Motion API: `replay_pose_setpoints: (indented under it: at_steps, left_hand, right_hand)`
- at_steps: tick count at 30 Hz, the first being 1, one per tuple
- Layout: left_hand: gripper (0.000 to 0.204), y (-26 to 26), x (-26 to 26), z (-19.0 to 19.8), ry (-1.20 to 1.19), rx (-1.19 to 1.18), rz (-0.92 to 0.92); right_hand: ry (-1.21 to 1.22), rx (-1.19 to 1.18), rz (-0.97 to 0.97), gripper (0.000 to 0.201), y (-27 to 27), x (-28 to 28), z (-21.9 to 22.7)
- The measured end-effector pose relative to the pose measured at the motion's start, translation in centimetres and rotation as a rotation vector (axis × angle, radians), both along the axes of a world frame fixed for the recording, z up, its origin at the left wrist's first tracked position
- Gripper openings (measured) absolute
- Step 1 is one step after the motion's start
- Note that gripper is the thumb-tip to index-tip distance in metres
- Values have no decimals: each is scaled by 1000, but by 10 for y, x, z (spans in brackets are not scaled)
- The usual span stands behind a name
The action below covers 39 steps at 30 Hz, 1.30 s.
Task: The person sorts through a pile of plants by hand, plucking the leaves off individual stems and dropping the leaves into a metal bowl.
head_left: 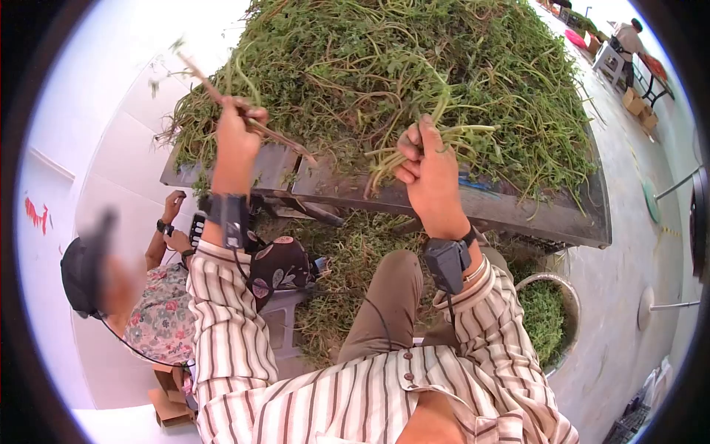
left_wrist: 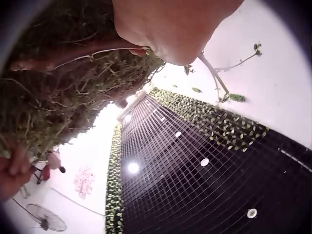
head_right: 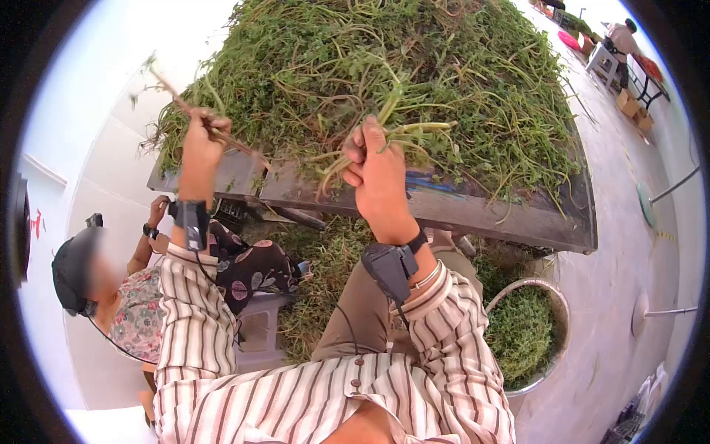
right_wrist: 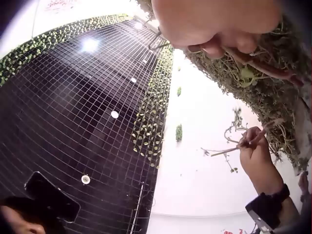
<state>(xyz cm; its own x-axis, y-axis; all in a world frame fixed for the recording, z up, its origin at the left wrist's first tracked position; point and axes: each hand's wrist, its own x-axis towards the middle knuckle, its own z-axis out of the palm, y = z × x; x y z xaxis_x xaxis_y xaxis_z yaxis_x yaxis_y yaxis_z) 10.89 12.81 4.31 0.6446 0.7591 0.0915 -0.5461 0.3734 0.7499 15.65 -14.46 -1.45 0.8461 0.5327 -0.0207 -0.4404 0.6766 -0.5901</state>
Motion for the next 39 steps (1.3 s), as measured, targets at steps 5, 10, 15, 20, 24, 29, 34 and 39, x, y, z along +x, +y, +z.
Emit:
replay_pose_setpoints:
  at_steps: [5,10,15,20,24,29,34,39]
  left_hand:
    - [30,-69,-7,-9,88,135,-171]
    - [30,-104,-16,-27,165,321,-345]
    - [30,-129,-28,-29,281,415,-414]
    - [33,-131,-32,-45,334,528,-463]
    - [32,-126,-33,-52,351,530,-512]
    - [25,-120,-24,-56,395,602,-418]
    - [17,-122,-20,-45,356,700,-313]
    - [19,-122,-17,-44,319,528,-338]
  right_hand:
    - [-37,-57,-37,13,7,-6,1]
    - [-126,-227,50,16,15,-8,1]
    - [-261,-275,190,22,17,-9,-4]
    - [-911,-399,-76,30,15,-4,-35]
    - [-776,-299,20,33,19,-3,-41]
    - [-896,-514,-103,26,25,-6,-40]
    - [-364,-220,-41,28,32,-21,-10]
    - [-424,-221,-60,28,34,-23,-11]
